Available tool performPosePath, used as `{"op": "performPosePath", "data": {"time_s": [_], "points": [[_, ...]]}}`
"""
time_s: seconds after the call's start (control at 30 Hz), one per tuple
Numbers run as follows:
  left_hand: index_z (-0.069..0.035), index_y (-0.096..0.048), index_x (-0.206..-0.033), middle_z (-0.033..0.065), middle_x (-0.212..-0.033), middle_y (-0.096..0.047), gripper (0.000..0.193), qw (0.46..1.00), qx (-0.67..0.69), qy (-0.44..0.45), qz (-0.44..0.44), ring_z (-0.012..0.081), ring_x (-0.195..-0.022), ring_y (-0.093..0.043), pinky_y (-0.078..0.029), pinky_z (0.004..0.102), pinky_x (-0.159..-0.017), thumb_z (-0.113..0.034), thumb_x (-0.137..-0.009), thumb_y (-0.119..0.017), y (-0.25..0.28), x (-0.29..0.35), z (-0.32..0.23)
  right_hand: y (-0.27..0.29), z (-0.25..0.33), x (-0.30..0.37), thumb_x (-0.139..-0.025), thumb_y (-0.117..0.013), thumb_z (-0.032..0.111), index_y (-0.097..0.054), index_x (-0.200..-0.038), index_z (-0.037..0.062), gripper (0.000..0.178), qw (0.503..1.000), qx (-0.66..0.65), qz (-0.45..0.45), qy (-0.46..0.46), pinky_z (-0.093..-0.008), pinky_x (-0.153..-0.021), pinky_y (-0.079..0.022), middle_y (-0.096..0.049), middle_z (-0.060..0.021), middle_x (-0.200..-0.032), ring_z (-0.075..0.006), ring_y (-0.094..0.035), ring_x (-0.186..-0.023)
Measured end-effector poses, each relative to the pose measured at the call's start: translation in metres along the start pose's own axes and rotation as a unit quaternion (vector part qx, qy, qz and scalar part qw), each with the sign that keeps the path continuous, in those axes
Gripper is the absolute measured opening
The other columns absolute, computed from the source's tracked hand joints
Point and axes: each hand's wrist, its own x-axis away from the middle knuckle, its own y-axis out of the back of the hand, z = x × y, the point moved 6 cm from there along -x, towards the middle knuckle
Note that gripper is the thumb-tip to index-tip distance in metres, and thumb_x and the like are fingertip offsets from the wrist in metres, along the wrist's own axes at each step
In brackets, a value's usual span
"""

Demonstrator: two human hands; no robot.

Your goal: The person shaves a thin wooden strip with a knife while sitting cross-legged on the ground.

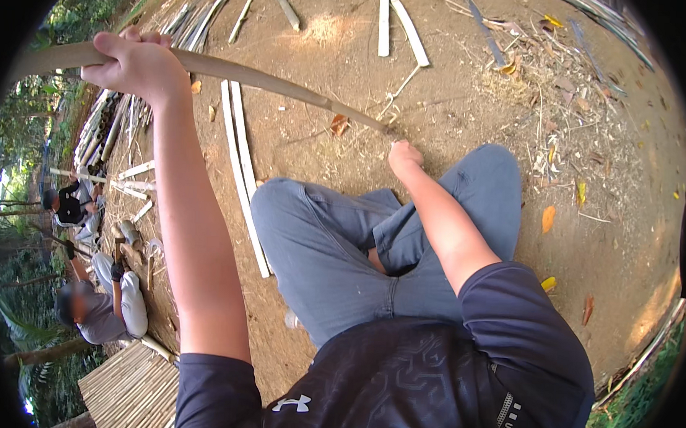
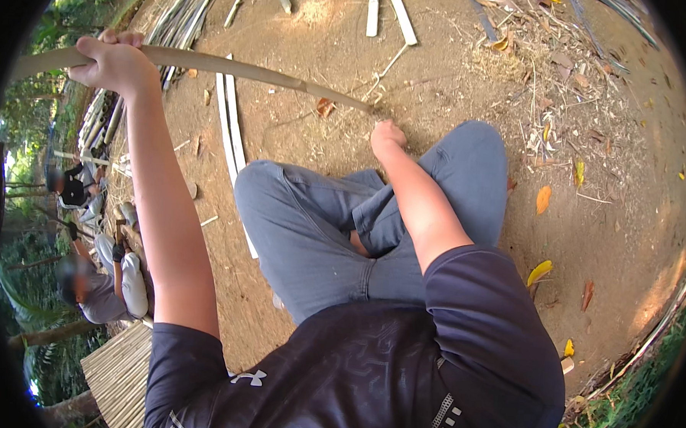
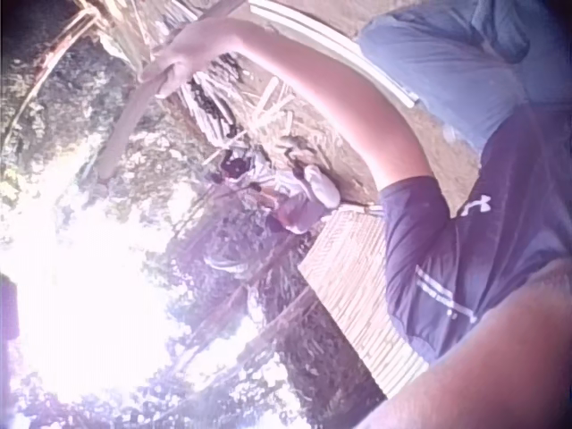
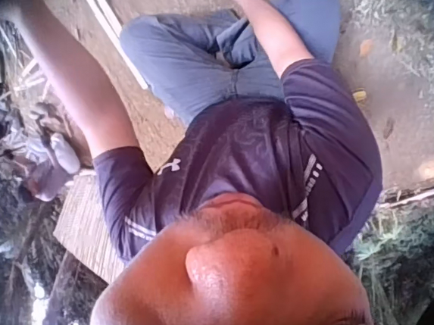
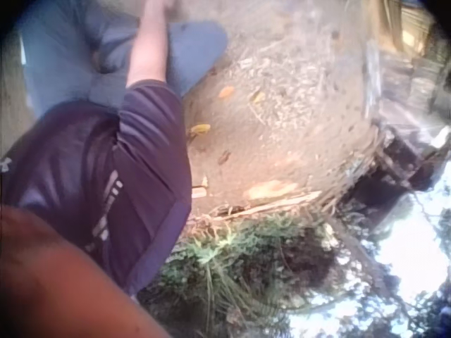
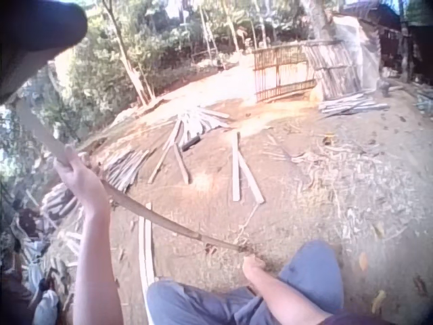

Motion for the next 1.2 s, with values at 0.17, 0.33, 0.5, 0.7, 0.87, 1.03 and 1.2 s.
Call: {"op": "performPosePath", "data": {"time_s": [0.17,0.33,0.5,0.7,0.87,1.03,1.2], "points": [[-0.007,-0.022,-0.117,0.0121,-0.083,-0.049,0.028,1.0,-0.011,-0.012,0.005,0.0116,-0.052,-0.043,-0.039,0.0283,-0.044,-0.029,-0.109,-0.038,0.014,-0.005,0.002,0.004,0.03,0.026,-0.105,-0.039,0.038,-0.069,-0.117,0.0047,0.046,0.997,-0.072,-0.03,0.026,-0.049,-0.096,-0.052,-0.068,-0.0188,-0.122,-0.0363,-0.065,-0.115],[-0.008,-0.022,-0.117,0.0122,-0.083,-0.05,0.03,1.0,0.012,0.001,-0.007,0.0113,-0.052,-0.042,-0.038,0.0279,-0.044,-0.03,-0.109,-0.04,-0.001,-0.005,0.0,-0.022,-0.004,-0.011,-0.103,-0.039,0.03,-0.068,-0.121,0.0055,0.042,0.999,-0.011,0.052,-0.003,-0.0458,-0.099,-0.052,-0.066,-0.0179,-0.128,-0.0355,-0.063,-0.119],[-0.008,-0.023,-0.119,0.0134,-0.086,-0.051,0.028,1.0,0.011,0.006,-0.001,0.011,-0.051,-0.042,-0.037,0.0278,-0.044,-0.03,-0.109,-0.038,0.001,0.0,-0.006,-0.038,0.007,-0.009,-0.101,-0.041,0.023,-0.068,-0.108,-0.0009,0.037,0.981,-0.081,0.171,0.036,-0.0377,-0.059,-0.055,-0.067,-0.0211,-0.117,-0.028,-0.07,-0.08],[-0.009,-0.02,-0.125,0.0115,-0.084,-0.049,0.03,1.0,-0.004,0.011,-0.012,0.012,-0.054,-0.04,-0.037,0.0301,-0.047,-0.026,-0.109,-0.039,0.016,0.005,-0.007,-0.051,0.017,0.011,-0.104,-0.03,0.03,-0.048,-0.083,0.0097,0.033,0.753,-0.503,0.404,-0.133,-0.0225,-0.032,-0.02,-0.045,-0.0036,-0.071,-0.0069,-0.033,-0.044],[-0.008,-0.024,-0.121,0.0127,-0.086,-0.051,0.03,0.999,0.025,0.015,-0.015,0.0102,-0.051,-0.043,-0.037,0.0267,-0.043,-0.03,-0.109,-0.04,0.0,0.002,0.002,-0.049,-0.025,-0.035,-0.106,-0.031,0.039,-0.056,-0.097,0.009,0.04,0.905,-0.343,0.242,-0.066,-0.0336,-0.046,-0.045,-0.064,-0.013,-0.086,-0.0208,-0.059,-0.06],[-0.008,-0.024,-0.121,0.0105,-0.084,-0.049,0.028,0.998,0.009,0.007,-0.061,0.0095,-0.052,-0.042,-0.035,0.0239,-0.042,-0.028,-0.109,-0.039,0.047,0.0,0.004,-0.006,0.023,0.03,-0.105,-0.037,0.043,-0.066,-0.125,0.0057,0.051,0.999,-0.04,0.012,0.028,-0.0466,-0.099,-0.05,-0.067,-0.0187,-0.126,-0.0364,-0.062,-0.12],[-0.009,-0.024,-0.123,0.0099,-0.084,-0.048,0.03,0.998,0.007,0.026,-0.059,0.0105,-0.052,-0.04,-0.037,0.0264,-0.044,-0.029,-0.109,-0.04,0.044,-0.006,0.018,-0.008,0.0,0.006,-0.105,-0.038,0.039,-0.066,-0.125,0.005,0.048,0.997,0.042,0.065,0.019,-0.0455,-0.098,-0.052,-0.066,-0.019,-0.127,-0.0351,-0.062,-0.12]]}}
